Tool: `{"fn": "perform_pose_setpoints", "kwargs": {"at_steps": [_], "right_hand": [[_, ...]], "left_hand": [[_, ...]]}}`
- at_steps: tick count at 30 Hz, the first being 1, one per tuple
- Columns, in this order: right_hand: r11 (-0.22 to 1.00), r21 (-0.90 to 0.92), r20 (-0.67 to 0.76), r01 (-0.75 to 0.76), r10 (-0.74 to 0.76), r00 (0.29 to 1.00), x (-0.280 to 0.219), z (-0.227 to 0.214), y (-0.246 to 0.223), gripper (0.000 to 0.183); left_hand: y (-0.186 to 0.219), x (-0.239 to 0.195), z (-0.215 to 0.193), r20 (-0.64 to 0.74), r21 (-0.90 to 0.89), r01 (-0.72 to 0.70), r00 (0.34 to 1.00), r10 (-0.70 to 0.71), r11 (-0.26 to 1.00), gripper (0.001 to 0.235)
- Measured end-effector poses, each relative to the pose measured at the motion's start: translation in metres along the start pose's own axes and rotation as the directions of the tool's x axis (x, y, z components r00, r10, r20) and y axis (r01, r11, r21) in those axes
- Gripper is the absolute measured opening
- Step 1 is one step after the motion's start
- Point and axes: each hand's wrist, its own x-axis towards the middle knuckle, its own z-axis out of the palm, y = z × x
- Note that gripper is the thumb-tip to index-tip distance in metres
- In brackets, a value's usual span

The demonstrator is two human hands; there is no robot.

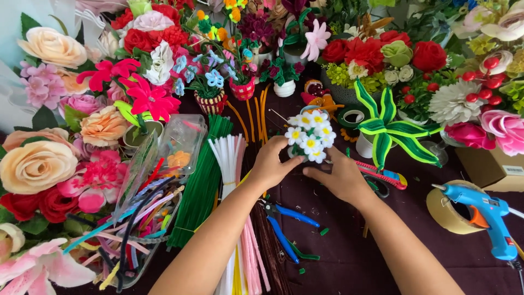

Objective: Assembling artificial flowers using pipe cleaners, glue gun, and decorative flower heads.

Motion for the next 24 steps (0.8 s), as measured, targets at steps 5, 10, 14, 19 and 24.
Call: {"fn": "perform_pose_setpoints", "kwargs": {"at_steps": [5,10,14,19,24], "right_hand": [[0.993,0.059,-0.169,0.104,-0.093,0.981,0.009,0.016,0.009,0.049],[0.994,0.048,-0.197,0.102,-0.090,0.976,0.011,0.020,0.015,0.040],[0.997,0.054,-0.156,0.048,-0.039,0.987,0.005,0.013,0.009,0.046],[0.998,-0.033,-0.145,0.051,-0.055,0.988,0.001,0.009,0.006,0.052],[0.971,-0.211,-0.245,0.108,-0.159,0.956,0.006,0.014,0.022,0.048]], "left_hand": [[-0.008,0.003,0.001,-0.002,0.036,-0.009,1.000,0.009,0.999,0.037],[-0.009,0.002,0.001,-0.025,-0.018,0.025,0.999,-0.025,1.000,0.044],[-0.008,0.002,0.000,-0.024,-0.035,-0.013,1.000,0.012,0.999,0.039],[-0.002,0.002,-0.003,-0.030,-0.028,-0.017,0.999,0.016,0.999,0.037],[0.003,0.006,-0.009,0.033,-0.070,0.025,0.999,-0.023,0.997,0.031]]}}
